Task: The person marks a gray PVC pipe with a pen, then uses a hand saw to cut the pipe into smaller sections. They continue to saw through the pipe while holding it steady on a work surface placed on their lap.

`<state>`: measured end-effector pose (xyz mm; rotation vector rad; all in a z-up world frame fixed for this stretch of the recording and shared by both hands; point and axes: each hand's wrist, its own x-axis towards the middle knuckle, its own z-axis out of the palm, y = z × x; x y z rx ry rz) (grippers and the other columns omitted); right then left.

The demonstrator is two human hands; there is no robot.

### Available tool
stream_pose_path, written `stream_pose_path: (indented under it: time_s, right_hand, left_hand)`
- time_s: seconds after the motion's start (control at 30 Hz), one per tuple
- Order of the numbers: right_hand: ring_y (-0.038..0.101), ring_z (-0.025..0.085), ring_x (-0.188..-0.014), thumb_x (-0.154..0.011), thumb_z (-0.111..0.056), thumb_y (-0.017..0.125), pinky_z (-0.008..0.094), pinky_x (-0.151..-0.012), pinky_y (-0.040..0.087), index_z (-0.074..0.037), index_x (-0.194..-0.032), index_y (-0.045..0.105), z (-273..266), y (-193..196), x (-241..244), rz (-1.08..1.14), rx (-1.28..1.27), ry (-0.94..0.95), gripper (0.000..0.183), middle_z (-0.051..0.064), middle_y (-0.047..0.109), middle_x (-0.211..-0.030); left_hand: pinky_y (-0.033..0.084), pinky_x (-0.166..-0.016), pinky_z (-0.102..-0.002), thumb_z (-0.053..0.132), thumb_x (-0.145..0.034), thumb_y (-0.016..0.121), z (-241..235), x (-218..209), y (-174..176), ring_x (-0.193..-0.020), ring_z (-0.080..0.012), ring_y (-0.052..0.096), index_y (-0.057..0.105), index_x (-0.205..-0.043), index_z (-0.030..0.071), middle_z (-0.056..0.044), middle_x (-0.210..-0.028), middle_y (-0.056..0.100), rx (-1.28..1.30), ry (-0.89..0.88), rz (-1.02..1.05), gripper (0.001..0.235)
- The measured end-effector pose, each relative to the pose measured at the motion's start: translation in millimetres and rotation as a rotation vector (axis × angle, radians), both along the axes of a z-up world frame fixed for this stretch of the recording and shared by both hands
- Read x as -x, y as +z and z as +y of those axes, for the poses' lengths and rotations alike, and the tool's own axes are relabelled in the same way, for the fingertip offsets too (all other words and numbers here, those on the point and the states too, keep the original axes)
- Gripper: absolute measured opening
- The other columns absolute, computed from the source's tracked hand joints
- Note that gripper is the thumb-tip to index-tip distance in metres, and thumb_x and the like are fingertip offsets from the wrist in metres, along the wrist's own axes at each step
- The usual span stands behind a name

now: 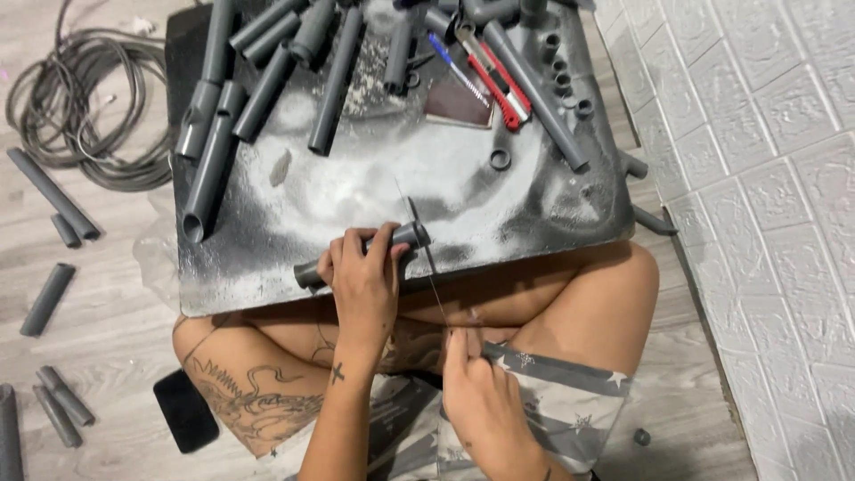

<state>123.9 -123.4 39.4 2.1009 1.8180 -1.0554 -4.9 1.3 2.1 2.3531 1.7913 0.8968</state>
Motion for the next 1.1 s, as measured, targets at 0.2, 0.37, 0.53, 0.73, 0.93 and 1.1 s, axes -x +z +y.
stream_pose_path:
  time_s: [0.2,0.37,0.53,0.73,0.93,1.1]
  right_hand:
    - [0.066,0.056,-0.078,-0.095,-0.003,0.032,0.066,-0.072,0.050,-0.003,-0.142,0.028,-7,-12,-4,0.015,0.014,0.017,0.047,0.027,0.069,-0.085]
    - [0.072,0.043,-0.075,-0.106,-0.004,0.033,0.055,-0.071,0.058,0.001,-0.136,0.033,29,11,2,0.065,-0.013,0.043,0.031,0.024,0.069,-0.086]
    - [0.067,0.057,-0.081,-0.092,0.004,0.035,0.065,-0.073,0.051,0.001,-0.130,0.035,55,1,8,0.013,-0.144,0.007,0.038,0.030,0.069,-0.089]
    - [0.069,0.050,-0.069,-0.105,-0.012,0.031,0.062,-0.064,0.053,-0.003,-0.132,0.034,6,3,-1,0.040,-0.074,0.024,0.029,0.025,0.070,-0.078]
    - [0.064,0.056,-0.096,-0.103,-0.011,0.024,0.067,-0.082,0.046,-0.009,-0.113,0.036,50,29,3,0.122,0.060,-0.097,0.016,0.034,0.066,-0.103]
    - [0.070,0.051,-0.098,-0.099,-0.018,0.028,0.062,-0.090,0.052,0.002,-0.150,0.030,85,33,12,0.111,-0.058,-0.141,0.054,0.028,0.071,-0.094]
  left_hand:
    - [0.028,-0.092,-0.042,0.036,-0.107,0.051,1,1,-4,-0.095,-0.0296,0.052,0.068,-0.123,0.015,-0.009,-0.107,0.058,0.035,0.007,-0.019,0.032]
    - [0.028,-0.091,-0.041,0.037,-0.106,0.051,1,1,-3,-0.094,-0.0282,0.052,0.069,-0.122,0.017,-0.008,-0.105,0.058,0.026,0.012,-0.012,0.032]
    - [0.028,-0.091,-0.042,0.033,-0.106,0.055,1,1,-4,-0.095,-0.0301,0.053,0.069,-0.121,0.016,-0.009,-0.106,0.058,0.017,0.015,-0.012,0.027]
    - [0.028,-0.091,-0.041,0.039,-0.107,0.050,2,2,-4,-0.093,-0.0286,0.053,0.069,-0.120,0.017,-0.008,-0.105,0.058,-0.007,0.016,-0.019,0.032]
    - [0.029,-0.090,-0.041,0.036,-0.105,0.054,2,2,-6,-0.093,-0.0288,0.053,0.067,-0.121,0.017,-0.008,-0.105,0.058,-0.018,0.013,-0.034,0.028]
    - [0.030,-0.091,-0.033,0.046,-0.103,0.055,4,4,-14,-0.098,-0.0194,0.055,0.068,-0.116,0.021,0.000,-0.097,0.053,-0.045,0.023,-0.037,0.031]
